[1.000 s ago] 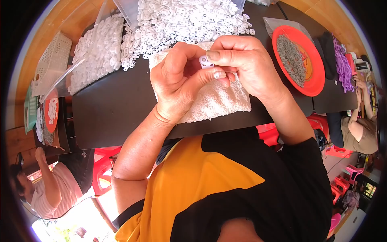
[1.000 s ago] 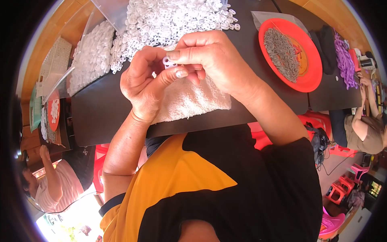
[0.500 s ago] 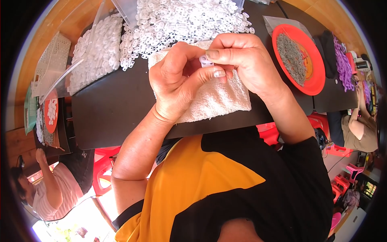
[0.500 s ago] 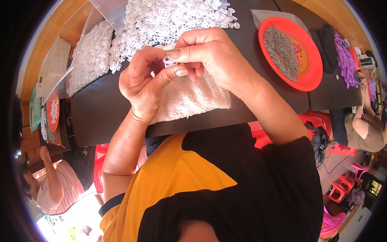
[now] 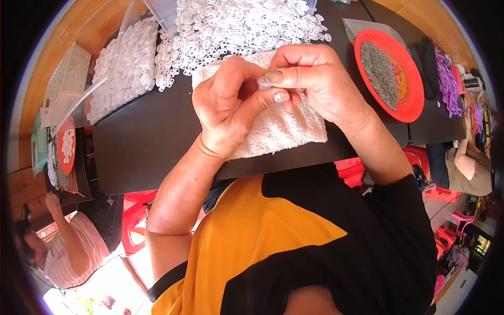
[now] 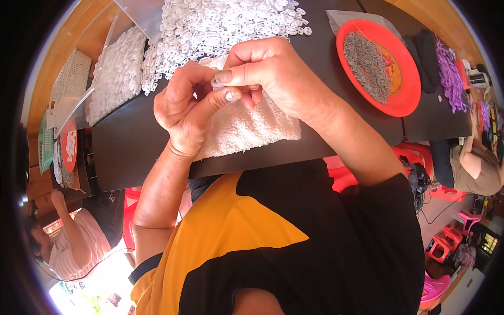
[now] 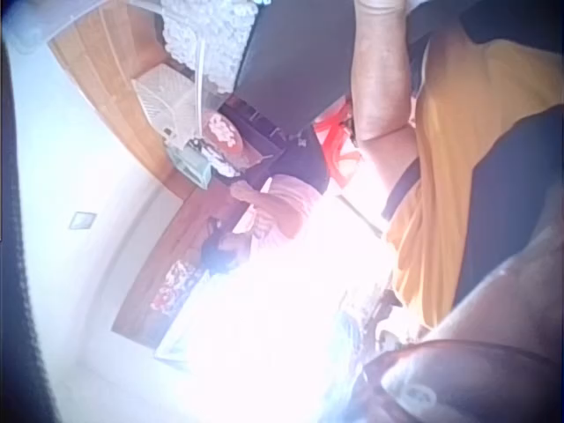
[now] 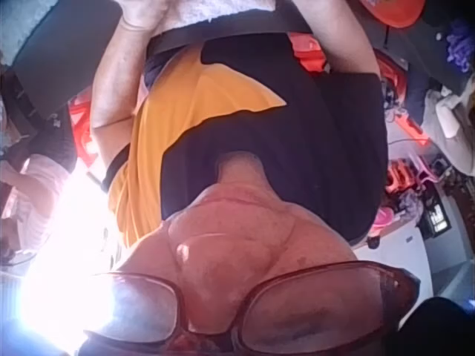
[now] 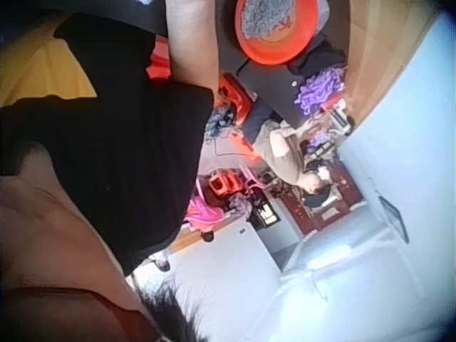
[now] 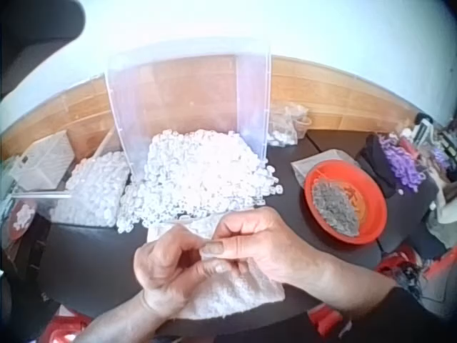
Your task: Assembling small white plastic components at a workstation.
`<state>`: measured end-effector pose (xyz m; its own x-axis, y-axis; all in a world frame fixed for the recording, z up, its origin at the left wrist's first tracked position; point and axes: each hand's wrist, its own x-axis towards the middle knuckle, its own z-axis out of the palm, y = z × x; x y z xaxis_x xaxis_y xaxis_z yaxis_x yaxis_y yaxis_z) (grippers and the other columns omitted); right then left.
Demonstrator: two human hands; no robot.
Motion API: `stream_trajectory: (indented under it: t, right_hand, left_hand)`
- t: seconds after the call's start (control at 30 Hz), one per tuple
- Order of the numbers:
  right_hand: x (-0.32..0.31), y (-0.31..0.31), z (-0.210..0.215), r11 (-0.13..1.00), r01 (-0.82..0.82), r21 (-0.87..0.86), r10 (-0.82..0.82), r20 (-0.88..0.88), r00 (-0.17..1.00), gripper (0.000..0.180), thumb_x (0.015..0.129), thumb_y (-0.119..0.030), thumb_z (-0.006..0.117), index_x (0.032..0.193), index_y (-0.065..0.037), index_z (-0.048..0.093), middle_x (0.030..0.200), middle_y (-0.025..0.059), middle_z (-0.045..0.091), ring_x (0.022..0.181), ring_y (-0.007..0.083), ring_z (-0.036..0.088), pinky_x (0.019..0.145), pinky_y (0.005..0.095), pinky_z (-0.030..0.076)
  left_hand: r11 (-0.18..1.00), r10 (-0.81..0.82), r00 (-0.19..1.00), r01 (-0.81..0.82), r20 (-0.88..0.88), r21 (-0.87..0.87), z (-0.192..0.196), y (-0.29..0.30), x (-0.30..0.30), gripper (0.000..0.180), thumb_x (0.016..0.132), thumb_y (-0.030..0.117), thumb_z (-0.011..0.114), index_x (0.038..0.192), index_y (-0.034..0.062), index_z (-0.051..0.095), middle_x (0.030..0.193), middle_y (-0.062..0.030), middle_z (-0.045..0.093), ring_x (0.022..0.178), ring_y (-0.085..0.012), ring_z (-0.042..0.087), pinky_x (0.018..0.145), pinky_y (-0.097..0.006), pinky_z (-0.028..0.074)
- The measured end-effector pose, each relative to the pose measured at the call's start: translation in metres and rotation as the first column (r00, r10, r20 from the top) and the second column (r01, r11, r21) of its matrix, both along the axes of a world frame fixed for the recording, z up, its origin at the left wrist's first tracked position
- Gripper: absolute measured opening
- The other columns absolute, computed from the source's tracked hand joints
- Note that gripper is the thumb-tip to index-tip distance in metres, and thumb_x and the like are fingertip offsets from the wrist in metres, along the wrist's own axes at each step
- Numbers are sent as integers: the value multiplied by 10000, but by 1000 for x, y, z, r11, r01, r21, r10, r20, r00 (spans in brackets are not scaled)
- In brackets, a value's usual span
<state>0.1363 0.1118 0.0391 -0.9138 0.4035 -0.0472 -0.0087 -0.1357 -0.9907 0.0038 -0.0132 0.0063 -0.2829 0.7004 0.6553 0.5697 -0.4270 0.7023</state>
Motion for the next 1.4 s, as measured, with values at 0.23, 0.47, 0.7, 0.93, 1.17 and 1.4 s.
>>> stream_trajectory:
  t: [0.23, 0.47, 0.7, 0.93, 1.17, 1.4]
  right_hand:
    - [0, 2, 0, 999, 29, -17, -29, -11, 1000, 182, 856, -149, 652, 763, 6, 647, 612, 43, 590, 504, 87, 520, 500, 220, 417]
    - [2, 1, -1, 999, -17, -46, 16, -21, 1000, 189, 865, -145, 643, 771, 19, 650, 617, 57, 593, 510, 105, 533, 505, 230, 434]
    - [1, 4, -9, 995, -47, -85, 44, -31, 999, 148, 902, -119, 633, 835, 12, 653, 663, 24, 587, 557, 87, 553, 495, 197, 391]
    - [0, 5, -8, 996, -74, -47, 72, -38, 997, 153, 902, -138, 633, 841, 0, 656, 660, 16, 589, 563, 76, 555, 497, 188, 391]
    - [0, 2, -6, 999, -26, -19, 25, -41, 999, 164, 879, -139, 654, 792, 0, 656, 642, 28, 593, 547, 82, 545, 507, 204, 410]
    - [-3, 5, -15, 957, 261, 128, -232, -201, 952, 135, 915, -113, 642, 855, 7, 651, 689, 6, 559, 616, 92, 560, 580, 225, 404]
  left_hand:
    - [997, 83, 994, -83, -73, 6, -2, 3, 3, 283, 736, 105, 840, 881, 34, 608, 705, 22, 589, 596, -45, 482, 524, -193, 397]
    - [994, 105, 986, -101, -128, 35, -2, 0, 4, 285, 713, 119, 850, 838, 41, 606, 655, -11, 550, 525, -87, 517, 473, -229, 420]
    - [996, 86, 994, -85, -62, 18, -7, 3, 0, 292, 698, 120, 864, 812, 40, 608, 612, 0, 559, 506, -68, 501, 470, -209, 417]
    - [997, 82, 995, -82, -58, 8, -8, 4, 0, 309, 682, 148, 875, 796, 45, 608, 615, 10, 569, 517, -61, 489, 471, -204, 409]
    - [993, 119, 983, -116, -141, 27, -2, 4, 1, 293, 704, 131, 863, 813, 45, 605, 635, 14, 574, 529, -58, 492, 489, -203, 418]
    - [987, 85, 806, 14, 585, -163, 5, 8, 10, 126, 856, 46, 731, 940, 8, 647, 763, -8, 627, 600, -59, 530, 548, -186, 437]
